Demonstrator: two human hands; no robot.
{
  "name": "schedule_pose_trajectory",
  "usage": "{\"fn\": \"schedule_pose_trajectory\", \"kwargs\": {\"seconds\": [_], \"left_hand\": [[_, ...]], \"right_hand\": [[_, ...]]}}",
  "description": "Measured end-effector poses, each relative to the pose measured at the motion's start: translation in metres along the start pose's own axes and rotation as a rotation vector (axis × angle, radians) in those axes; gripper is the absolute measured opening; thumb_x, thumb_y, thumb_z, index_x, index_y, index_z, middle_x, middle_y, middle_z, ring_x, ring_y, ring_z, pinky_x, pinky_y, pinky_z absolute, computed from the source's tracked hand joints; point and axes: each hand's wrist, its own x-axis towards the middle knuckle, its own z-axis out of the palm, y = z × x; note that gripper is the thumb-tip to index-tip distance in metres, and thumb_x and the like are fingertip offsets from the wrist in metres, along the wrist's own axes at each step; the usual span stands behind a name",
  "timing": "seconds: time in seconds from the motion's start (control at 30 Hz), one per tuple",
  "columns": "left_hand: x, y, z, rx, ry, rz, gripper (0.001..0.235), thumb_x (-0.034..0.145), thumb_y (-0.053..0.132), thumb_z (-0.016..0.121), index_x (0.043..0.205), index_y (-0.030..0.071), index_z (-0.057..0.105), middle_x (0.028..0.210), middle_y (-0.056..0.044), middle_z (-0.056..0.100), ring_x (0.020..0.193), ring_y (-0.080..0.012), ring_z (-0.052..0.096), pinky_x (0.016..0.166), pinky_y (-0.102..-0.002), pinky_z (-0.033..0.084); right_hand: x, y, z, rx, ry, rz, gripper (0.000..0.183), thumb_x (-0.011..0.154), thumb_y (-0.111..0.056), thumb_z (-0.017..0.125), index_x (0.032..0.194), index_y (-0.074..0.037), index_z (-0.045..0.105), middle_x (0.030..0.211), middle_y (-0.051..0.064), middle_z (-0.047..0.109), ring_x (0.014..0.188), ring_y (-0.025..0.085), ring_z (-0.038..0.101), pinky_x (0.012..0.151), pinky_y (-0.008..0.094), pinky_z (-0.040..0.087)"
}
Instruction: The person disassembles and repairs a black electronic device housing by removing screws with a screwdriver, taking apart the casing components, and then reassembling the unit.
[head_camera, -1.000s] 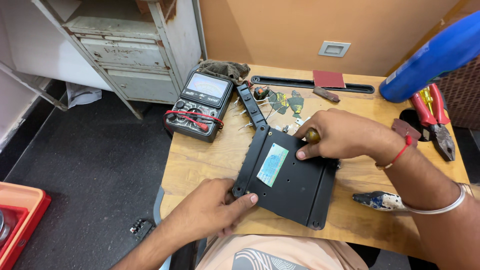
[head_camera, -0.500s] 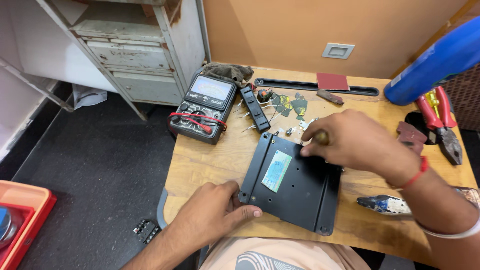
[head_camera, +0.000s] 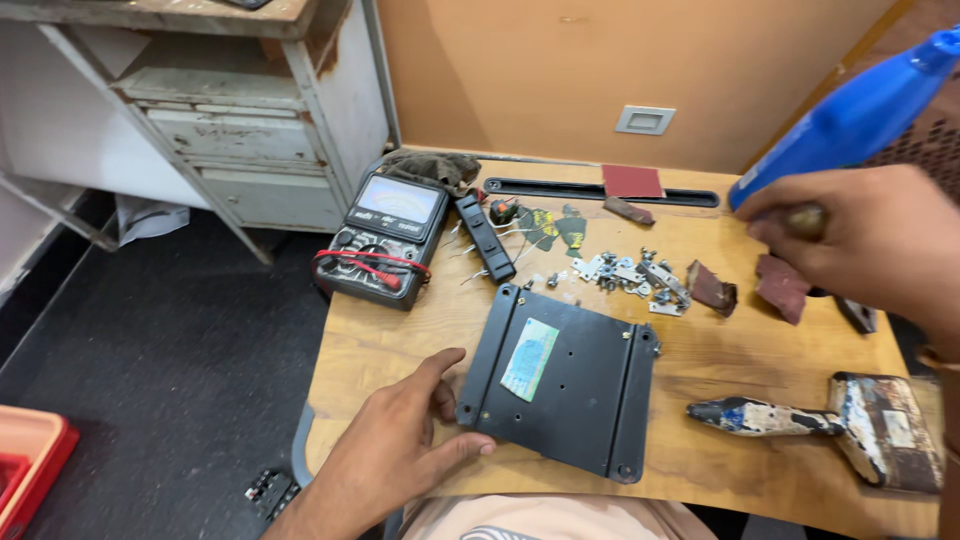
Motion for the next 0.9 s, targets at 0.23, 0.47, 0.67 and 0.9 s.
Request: {"fn": "schedule_pose_trajectory", "kwargs": {"seconds": [0.23, 0.47, 0.67, 0.9], "left_hand": [[0.004, 0.013, -0.002, -0.027, -0.079, -0.168, 0.1, 0.07, 0.042, 0.088, 0.155, 0.016, 0.041, 0.1, -0.011, 0.073, 0.077, -0.0239, 0.072, 0.07, -0.036, 0.058], [0.003, 0.014, -0.003, -0.042, -0.042, -0.066, 0.093, 0.071, 0.034, 0.087, 0.151, 0.012, 0.046, 0.105, -0.014, 0.072, 0.087, -0.0252, 0.071, 0.078, -0.037, 0.058], [0.003, 0.009, 0.0, -0.034, -0.045, -0.038, 0.092, 0.073, 0.033, 0.086, 0.152, 0.012, 0.044, 0.114, -0.015, 0.071, 0.095, -0.0271, 0.072, 0.086, -0.038, 0.057], [0.001, -0.003, 0.007, 0.035, -0.005, 0.136, 0.094, 0.076, 0.033, 0.086, 0.153, 0.005, 0.039, 0.14, -0.024, 0.06, 0.125, -0.0416, 0.063, 0.098, -0.043, 0.051]], "right_hand": [[0.003, 0.004, 0.031, 0.048, -0.226, -0.02, 0.018, 0.085, -0.02, 0.075, 0.102, -0.015, 0.079, 0.078, 0.009, 0.077, 0.068, 0.027, 0.073, 0.071, 0.038, 0.061], [0.019, -0.005, 0.057, 0.091, -0.156, -0.131, 0.019, 0.083, -0.022, 0.07, 0.099, -0.017, 0.079, 0.085, 0.008, 0.077, 0.077, 0.031, 0.074, 0.073, 0.043, 0.058], [0.038, -0.028, 0.067, 0.003, -0.243, -0.063, 0.02, 0.083, -0.033, 0.073, 0.098, -0.025, 0.081, 0.085, 0.009, 0.077, 0.081, 0.032, 0.073, 0.075, 0.044, 0.058], [0.05, -0.032, 0.072, -0.171, -0.361, -0.021, 0.023, 0.082, -0.03, 0.07, 0.102, -0.028, 0.081, 0.09, 0.009, 0.078, 0.088, 0.033, 0.074, 0.08, 0.047, 0.06]]}}
